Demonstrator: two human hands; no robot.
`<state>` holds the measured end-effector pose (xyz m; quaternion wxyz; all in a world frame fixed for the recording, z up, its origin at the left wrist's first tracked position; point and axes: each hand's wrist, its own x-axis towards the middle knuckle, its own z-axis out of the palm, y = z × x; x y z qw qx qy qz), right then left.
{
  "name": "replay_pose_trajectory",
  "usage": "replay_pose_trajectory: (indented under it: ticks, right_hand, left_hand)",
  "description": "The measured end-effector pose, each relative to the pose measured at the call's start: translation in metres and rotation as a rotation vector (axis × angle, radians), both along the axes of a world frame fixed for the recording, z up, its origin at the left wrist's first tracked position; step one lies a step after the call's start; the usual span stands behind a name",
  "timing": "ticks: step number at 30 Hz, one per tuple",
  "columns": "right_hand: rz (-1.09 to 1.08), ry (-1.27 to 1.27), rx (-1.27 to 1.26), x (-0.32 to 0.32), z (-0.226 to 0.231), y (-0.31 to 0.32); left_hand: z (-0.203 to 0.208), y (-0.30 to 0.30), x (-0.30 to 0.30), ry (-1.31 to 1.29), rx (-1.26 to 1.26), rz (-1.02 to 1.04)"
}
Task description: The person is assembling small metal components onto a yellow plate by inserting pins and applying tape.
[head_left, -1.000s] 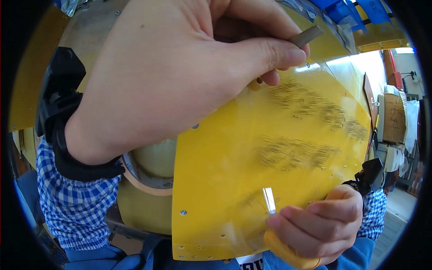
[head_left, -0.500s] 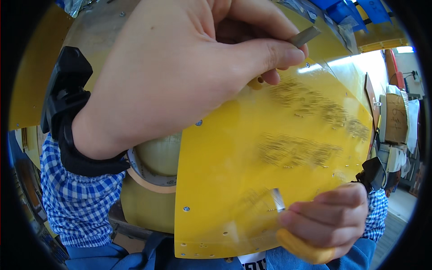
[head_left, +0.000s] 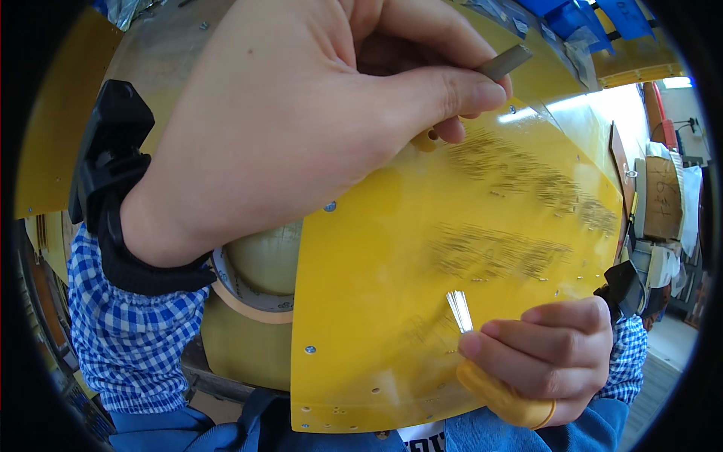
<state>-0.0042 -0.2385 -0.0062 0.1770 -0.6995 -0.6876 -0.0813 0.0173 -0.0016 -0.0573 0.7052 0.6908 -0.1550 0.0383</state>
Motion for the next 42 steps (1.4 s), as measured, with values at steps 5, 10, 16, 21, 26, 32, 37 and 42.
replay_pose_trajectory:
  ticks: [5,10,16,21,26,32,37,42]
  right_hand:
    - [0.027,0.440,0.100,0.006,-0.003,-0.006]
    - [0.041,0.306,0.011,0.004,0.002,-0.004]
    - [0.080,-0.163,0.225,-0.001,-0.016,-0.001]
    - [0.034,-0.076,0.144,-0.002,-0.009,-0.002]
    - [0.044,-0.023,-0.003,0.001,0.001,0.002]
    - [0.056,0.417,0.019,0.010,0.003,-0.003]
    - [0.019,0.151,0.046,-0.005,0.001,-0.002]
    - [0.093,0.012,0.115,0.000,-0.011,-0.001]
  left_hand:
    - [-0.015,-0.008,-0.004,0.033,-0.299,0.042]
    - [0.001,0.000,-0.001,0.047,0.020,0.012]
    - [-0.023,-0.008,-0.002,-0.052,-0.197,0.060]
    - [-0.014,-0.002,-0.002,-0.057,-0.093,0.032]
    - [-0.032,-0.004,0.009,-0.119,-0.205,-0.018]
    - [-0.028,-0.003,0.007,-0.140,-0.171,0.004]
    - [0.009,-0.003,0.003,0.118,0.109,0.033]
    - [-0.011,0.000,0.002,-0.022,-0.134,0.007]
